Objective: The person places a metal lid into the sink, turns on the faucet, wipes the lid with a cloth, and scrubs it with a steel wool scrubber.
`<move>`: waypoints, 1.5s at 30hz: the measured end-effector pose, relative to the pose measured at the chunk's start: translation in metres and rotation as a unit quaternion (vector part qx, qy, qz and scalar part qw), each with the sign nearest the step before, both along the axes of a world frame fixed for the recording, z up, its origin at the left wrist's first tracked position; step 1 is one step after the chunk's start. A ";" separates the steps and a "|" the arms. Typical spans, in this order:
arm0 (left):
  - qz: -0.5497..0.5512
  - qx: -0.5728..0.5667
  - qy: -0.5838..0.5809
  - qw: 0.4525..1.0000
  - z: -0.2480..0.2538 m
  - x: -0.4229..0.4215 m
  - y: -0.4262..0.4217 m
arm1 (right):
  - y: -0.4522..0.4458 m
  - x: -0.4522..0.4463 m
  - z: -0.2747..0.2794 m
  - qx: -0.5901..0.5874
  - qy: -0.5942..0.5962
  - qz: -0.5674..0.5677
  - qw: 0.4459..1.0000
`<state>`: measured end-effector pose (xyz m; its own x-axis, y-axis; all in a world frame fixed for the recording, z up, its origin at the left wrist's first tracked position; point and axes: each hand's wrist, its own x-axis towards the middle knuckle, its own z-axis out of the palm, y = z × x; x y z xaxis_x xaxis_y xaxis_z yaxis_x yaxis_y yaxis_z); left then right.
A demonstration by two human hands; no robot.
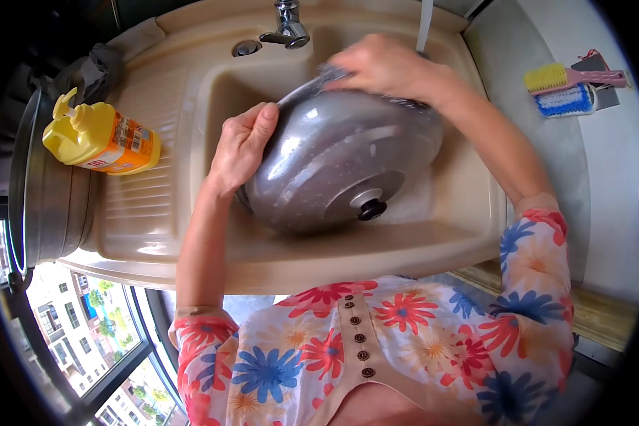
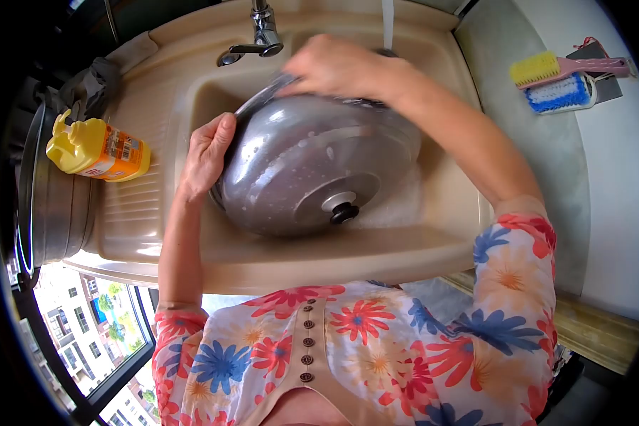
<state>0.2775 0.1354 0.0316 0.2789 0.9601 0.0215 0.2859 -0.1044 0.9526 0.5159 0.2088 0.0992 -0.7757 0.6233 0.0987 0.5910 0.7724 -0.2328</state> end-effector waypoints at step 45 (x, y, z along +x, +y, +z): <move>0.012 -0.004 -0.061 0.998 -0.007 0.000 -0.007 | -0.064 -0.012 -0.005 0.178 0.127 -0.143 0.965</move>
